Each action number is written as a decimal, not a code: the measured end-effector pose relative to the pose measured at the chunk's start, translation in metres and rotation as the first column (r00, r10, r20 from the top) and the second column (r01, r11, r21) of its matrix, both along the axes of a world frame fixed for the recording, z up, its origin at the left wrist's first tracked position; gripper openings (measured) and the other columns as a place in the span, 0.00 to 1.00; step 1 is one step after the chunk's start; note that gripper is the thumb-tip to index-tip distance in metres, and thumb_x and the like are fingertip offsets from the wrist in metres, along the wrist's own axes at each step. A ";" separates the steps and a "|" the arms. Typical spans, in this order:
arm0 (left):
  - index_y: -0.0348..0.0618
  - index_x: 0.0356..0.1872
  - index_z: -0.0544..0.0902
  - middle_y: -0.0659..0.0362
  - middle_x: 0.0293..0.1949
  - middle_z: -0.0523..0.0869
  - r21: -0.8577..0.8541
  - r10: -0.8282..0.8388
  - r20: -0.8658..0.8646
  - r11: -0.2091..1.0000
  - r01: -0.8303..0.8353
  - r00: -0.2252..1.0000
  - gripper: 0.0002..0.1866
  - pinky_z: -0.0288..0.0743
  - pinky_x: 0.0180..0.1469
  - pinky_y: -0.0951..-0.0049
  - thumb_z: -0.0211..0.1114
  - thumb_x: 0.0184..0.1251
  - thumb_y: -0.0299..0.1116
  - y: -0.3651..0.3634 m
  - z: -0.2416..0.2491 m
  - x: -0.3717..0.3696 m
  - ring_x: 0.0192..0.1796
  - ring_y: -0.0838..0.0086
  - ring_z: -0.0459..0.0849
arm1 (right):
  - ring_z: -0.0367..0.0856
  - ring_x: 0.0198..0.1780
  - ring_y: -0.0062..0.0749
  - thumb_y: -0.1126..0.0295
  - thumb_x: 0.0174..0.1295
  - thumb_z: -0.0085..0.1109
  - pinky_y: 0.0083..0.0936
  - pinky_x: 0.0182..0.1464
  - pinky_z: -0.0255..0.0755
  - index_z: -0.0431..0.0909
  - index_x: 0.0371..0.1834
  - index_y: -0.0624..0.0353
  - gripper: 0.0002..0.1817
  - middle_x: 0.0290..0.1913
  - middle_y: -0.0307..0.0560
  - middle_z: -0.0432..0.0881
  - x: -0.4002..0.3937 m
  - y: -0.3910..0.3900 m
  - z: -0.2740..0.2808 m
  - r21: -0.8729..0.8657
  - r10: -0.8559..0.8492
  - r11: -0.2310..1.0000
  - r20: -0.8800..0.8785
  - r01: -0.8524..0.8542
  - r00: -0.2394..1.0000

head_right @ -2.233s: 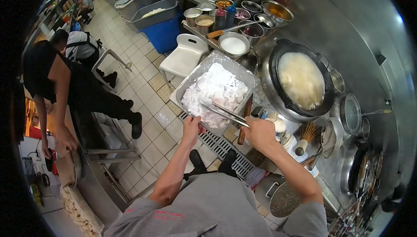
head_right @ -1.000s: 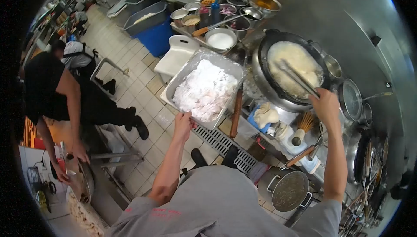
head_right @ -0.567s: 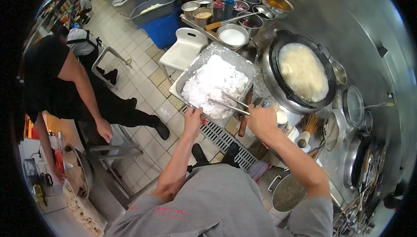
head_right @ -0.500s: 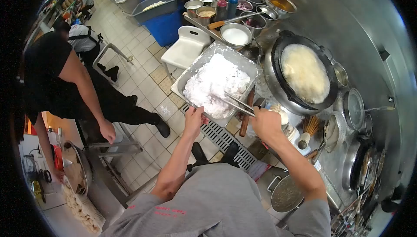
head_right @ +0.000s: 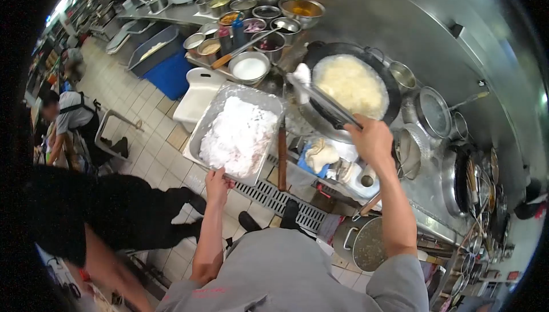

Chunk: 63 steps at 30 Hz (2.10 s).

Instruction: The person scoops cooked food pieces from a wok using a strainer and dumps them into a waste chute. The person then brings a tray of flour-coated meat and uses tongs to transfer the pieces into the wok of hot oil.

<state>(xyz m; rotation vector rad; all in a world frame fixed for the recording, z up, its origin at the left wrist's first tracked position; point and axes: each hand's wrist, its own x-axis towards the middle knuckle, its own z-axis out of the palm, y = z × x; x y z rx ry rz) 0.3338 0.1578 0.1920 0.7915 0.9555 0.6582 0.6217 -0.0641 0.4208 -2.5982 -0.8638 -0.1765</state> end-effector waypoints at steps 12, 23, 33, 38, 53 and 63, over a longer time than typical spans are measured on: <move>0.37 0.36 0.73 0.57 0.24 0.78 0.010 0.003 -0.014 1.000 -0.002 1.000 0.08 0.72 0.20 0.74 0.56 0.66 0.32 -0.003 0.010 0.002 0.20 0.74 0.78 | 0.82 0.41 0.56 0.60 0.56 0.61 0.44 0.45 0.75 0.82 0.44 0.62 0.18 0.36 0.61 0.83 0.084 -0.055 -0.010 -0.297 -0.194 0.919 0.240 0.262 0.951; 0.36 0.37 0.73 0.57 0.24 0.80 0.035 -0.021 -0.016 0.999 0.022 1.000 0.08 0.72 0.20 0.77 0.54 0.68 0.32 -0.004 0.017 0.004 0.21 0.76 0.78 | 0.83 0.36 0.51 0.59 0.53 0.65 0.41 0.38 0.76 0.80 0.46 0.59 0.20 0.33 0.55 0.84 -0.074 0.052 -0.056 -0.366 0.444 0.804 -0.156 -0.469 0.882; 0.37 0.35 0.73 0.56 0.24 0.79 0.020 -0.013 0.000 1.000 0.013 1.000 0.07 0.71 0.19 0.75 0.55 0.66 0.30 -0.001 0.011 0.003 0.20 0.75 0.77 | 0.83 0.33 0.50 0.62 0.56 0.62 0.42 0.36 0.75 0.80 0.36 0.60 0.13 0.29 0.54 0.83 -0.093 0.111 -0.105 -0.334 0.478 0.809 -0.109 -0.485 0.872; 0.37 0.35 0.73 0.55 0.24 0.79 0.031 0.019 -0.017 0.999 -0.019 1.000 0.07 0.71 0.19 0.75 0.55 0.66 0.30 -0.003 0.012 0.003 0.20 0.74 0.77 | 0.82 0.32 0.50 0.61 0.55 0.63 0.42 0.35 0.74 0.82 0.36 0.59 0.13 0.27 0.55 0.82 -0.086 0.075 -0.064 -0.178 0.389 0.896 -0.129 -0.407 0.912; 0.36 0.39 0.73 0.56 0.24 0.78 0.003 -0.015 -0.024 1.000 0.015 1.000 0.07 0.71 0.21 0.74 0.52 0.67 0.29 -0.002 0.010 0.002 0.21 0.74 0.76 | 0.82 0.38 0.57 0.59 0.56 0.61 0.45 0.41 0.75 0.82 0.32 0.60 0.14 0.33 0.60 0.83 0.100 0.031 -0.054 -0.267 -0.134 0.952 0.076 0.149 0.988; 0.36 0.37 0.73 0.57 0.24 0.79 0.013 -0.009 0.006 1.000 0.009 1.000 0.08 0.73 0.20 0.76 0.57 0.66 0.32 -0.001 0.001 0.000 0.20 0.75 0.78 | 0.83 0.40 0.55 0.56 0.57 0.62 0.42 0.43 0.74 0.80 0.52 0.59 0.24 0.37 0.61 0.84 0.021 0.038 -0.009 -0.145 0.063 0.988 0.028 -0.059 0.998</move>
